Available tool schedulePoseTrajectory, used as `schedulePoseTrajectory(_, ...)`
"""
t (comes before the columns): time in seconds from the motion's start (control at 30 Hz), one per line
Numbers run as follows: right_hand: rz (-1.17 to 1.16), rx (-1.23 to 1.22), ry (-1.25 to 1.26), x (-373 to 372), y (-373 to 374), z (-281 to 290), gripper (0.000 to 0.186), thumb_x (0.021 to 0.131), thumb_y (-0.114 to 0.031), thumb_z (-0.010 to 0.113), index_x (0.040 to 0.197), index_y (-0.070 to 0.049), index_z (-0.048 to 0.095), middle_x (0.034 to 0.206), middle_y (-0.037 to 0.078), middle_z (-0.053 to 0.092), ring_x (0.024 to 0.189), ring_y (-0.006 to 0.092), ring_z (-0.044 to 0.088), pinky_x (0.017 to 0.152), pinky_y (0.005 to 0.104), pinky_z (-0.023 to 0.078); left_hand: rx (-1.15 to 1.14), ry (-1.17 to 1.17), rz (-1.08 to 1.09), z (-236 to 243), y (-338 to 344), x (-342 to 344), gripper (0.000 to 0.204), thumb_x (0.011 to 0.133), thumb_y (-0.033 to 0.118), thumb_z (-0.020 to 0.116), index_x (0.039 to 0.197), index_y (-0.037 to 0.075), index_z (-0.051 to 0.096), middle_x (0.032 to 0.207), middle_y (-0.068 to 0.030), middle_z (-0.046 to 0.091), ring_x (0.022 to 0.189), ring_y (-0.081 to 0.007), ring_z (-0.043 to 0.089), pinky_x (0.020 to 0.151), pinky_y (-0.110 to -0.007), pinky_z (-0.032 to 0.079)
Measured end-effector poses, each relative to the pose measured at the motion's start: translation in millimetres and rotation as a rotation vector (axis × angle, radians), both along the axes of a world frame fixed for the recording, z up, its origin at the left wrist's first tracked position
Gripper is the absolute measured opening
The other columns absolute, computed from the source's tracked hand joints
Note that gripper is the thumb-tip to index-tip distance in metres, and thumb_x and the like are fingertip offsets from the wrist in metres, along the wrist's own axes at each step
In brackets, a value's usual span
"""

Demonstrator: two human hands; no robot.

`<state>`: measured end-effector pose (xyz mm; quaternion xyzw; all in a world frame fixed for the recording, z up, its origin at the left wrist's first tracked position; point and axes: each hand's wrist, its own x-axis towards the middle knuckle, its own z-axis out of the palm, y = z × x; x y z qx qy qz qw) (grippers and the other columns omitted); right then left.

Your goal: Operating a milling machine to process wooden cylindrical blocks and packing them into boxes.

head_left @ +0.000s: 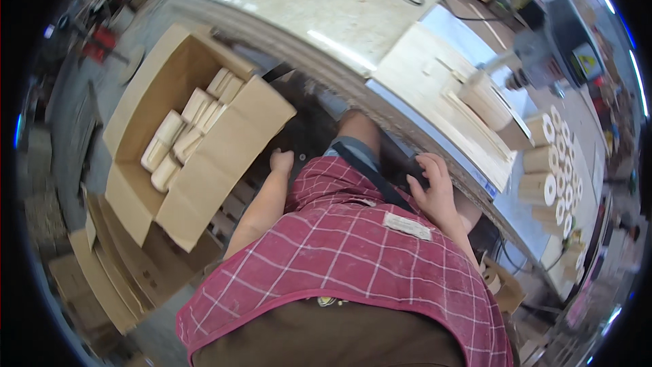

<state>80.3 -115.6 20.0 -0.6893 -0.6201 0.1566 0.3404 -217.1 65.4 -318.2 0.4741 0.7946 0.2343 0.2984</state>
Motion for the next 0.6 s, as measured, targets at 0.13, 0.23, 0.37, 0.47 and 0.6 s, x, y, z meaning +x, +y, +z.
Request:
schedulePoseTrajectory(0.13,-0.025,0.096,-0.025,9.4,-7.9,8.8,0.034,0.069,-0.003,0.063,0.101,0.0,0.051,0.103,0.018,0.049,0.096,0.0343,0.05,0.082,0.0364,0.043,-0.265,-0.403,-0.161,112.1,-2.6,47.3,0.029,0.072,0.009,0.061,0.099,-0.001,0.057,0.072,-0.0042,0.058,0.058,-0.0126,0.053,0.055,-0.024,0.045)
schedulePoseTrajectory(0.23,-0.051,0.146,-0.01,15.4,-12.9,19.8,0.03,0.07,-0.002,0.064,0.097,0.0,0.051,0.099,0.016,0.05,0.092,0.0321,0.051,0.079,0.0353,0.044,0.074,-0.493,-0.301,160.9,-4.0,75.1,0.023,0.077,0.007,0.061,0.099,0.0,0.058,0.072,-0.0018,0.058,0.06,-0.0089,0.051,0.056,-0.022,0.044)
schedulePoseTrajectory(0.37,-0.168,0.208,-0.007,29.9,-28.4,30.2,0.023,0.07,-0.003,0.064,0.09,-0.001,0.054,0.092,0.014,0.052,0.086,0.03,0.053,0.074,0.0341,0.045,0.344,-0.751,-0.516,263.0,-15.2,134.8,0.015,0.081,0.005,0.059,0.095,0.0,0.058,0.076,0.0004,0.057,0.068,-0.0048,0.05,0.063,-0.019,0.043)
schedulePoseTrajectory(0.47,-0.278,0.307,-0.042,45.0,-38.2,38.0,0.011,0.071,-0.005,0.066,0.077,-0.002,0.057,0.078,0.01,0.053,0.07,0.0256,0.055,0.061,0.0307,0.045,0.403,-0.895,-0.646,310.6,-19.6,168.7,0.017,0.083,0.004,0.057,0.1,0.001,0.056,0.081,0.0004,0.056,0.07,-0.0046,0.05,0.064,-0.018,0.042)
schedulePoseTrajectory(0.6,-0.449,0.315,-0.115,69.8,-56.0,60.3,0.01,0.075,-0.009,0.065,0.075,-0.001,0.059,0.075,0.01,0.052,0.068,0.0229,0.054,0.059,0.0294,0.043,0.412,-1.016,-0.875,339.4,-21.2,209.7,0.022,0.083,0.002,0.056,0.105,0.002,0.053,0.085,0.0003,0.054,0.071,-0.0047,0.049,0.062,-0.018,0.042)
